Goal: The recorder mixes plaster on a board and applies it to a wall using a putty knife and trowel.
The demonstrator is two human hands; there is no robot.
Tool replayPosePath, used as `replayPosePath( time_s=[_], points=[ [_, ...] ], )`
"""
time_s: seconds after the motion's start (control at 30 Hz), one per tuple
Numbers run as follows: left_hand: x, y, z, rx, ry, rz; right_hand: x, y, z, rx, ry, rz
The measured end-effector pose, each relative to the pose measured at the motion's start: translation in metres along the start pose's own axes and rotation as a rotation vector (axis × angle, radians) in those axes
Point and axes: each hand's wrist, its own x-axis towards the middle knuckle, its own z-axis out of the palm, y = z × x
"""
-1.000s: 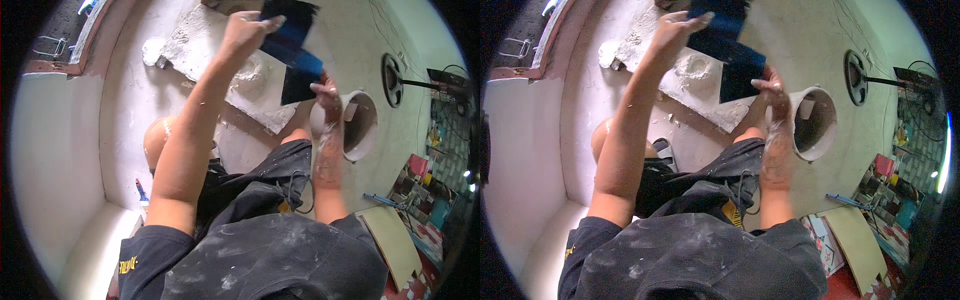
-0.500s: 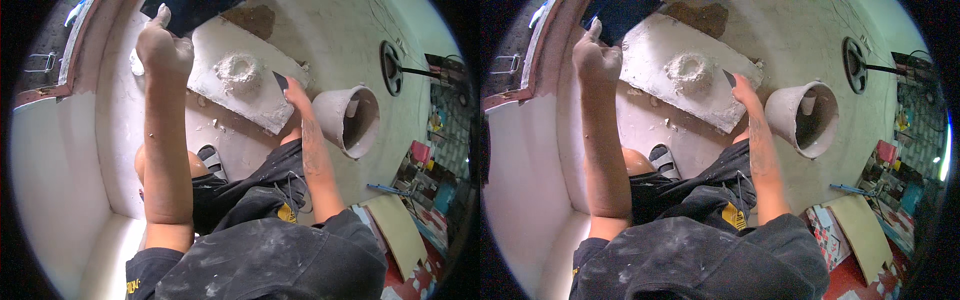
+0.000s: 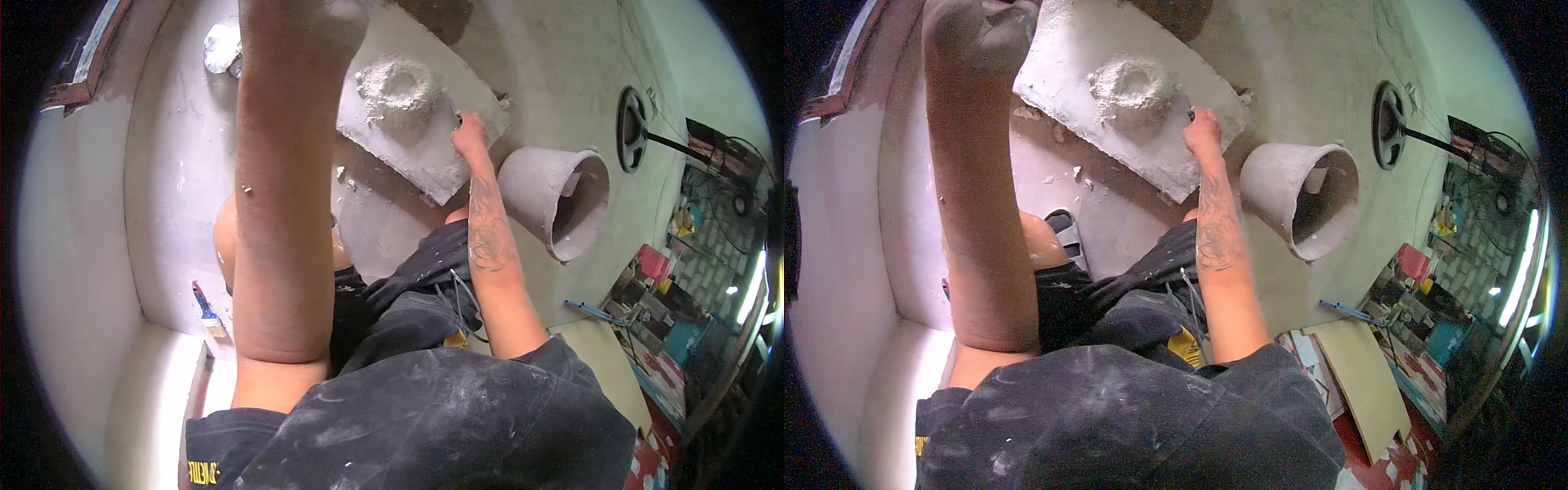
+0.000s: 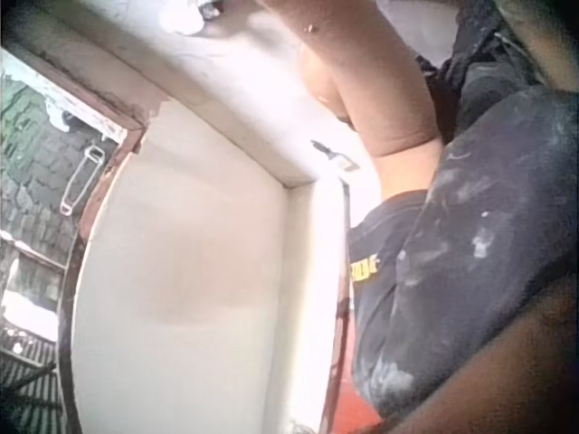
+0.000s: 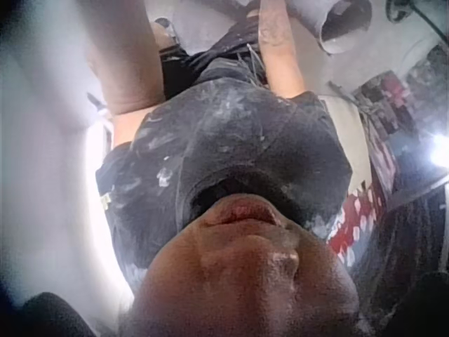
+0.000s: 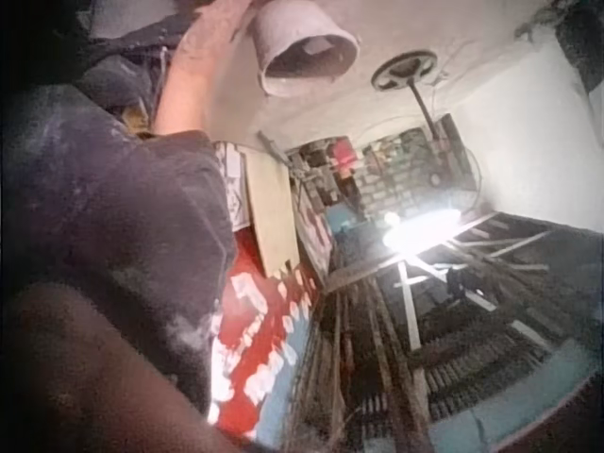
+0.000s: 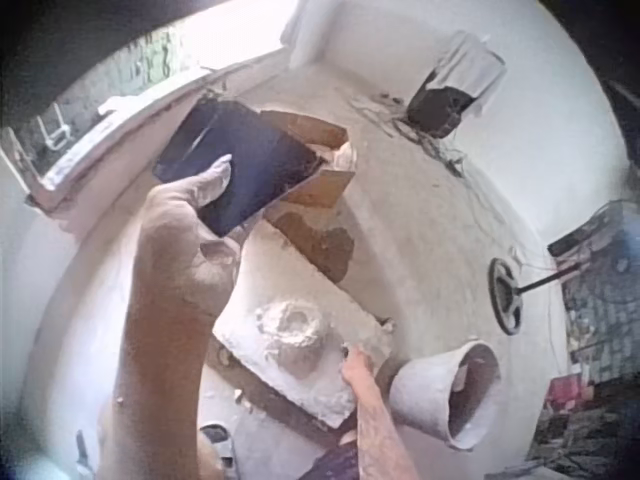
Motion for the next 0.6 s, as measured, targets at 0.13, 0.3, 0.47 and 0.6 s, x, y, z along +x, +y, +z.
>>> replayPosePath(
  time_s=[0.13,0.3,0.47,0.6],
  points=[
    [0.022,0.014,-0.017,0.063,0.023,-0.146,0.004,0.002,-0.014,0.07,-0.006,-0.224],
    [0.024,0.031,-0.021,0.134,0.05,-0.079,-0.004,-0.057,-0.052,0.053,-0.017,-0.387],
    [0.028,0.017,-0.025,0.037,-0.031,-0.29,0.025,-0.067,-0.058,-0.014,-0.111,-0.329],
    [0.023,0.022,-0.021,0.071,0.025,-0.283,0.036,-0.074,-0.053,-0.135,-0.071,-0.415]
  ],
)
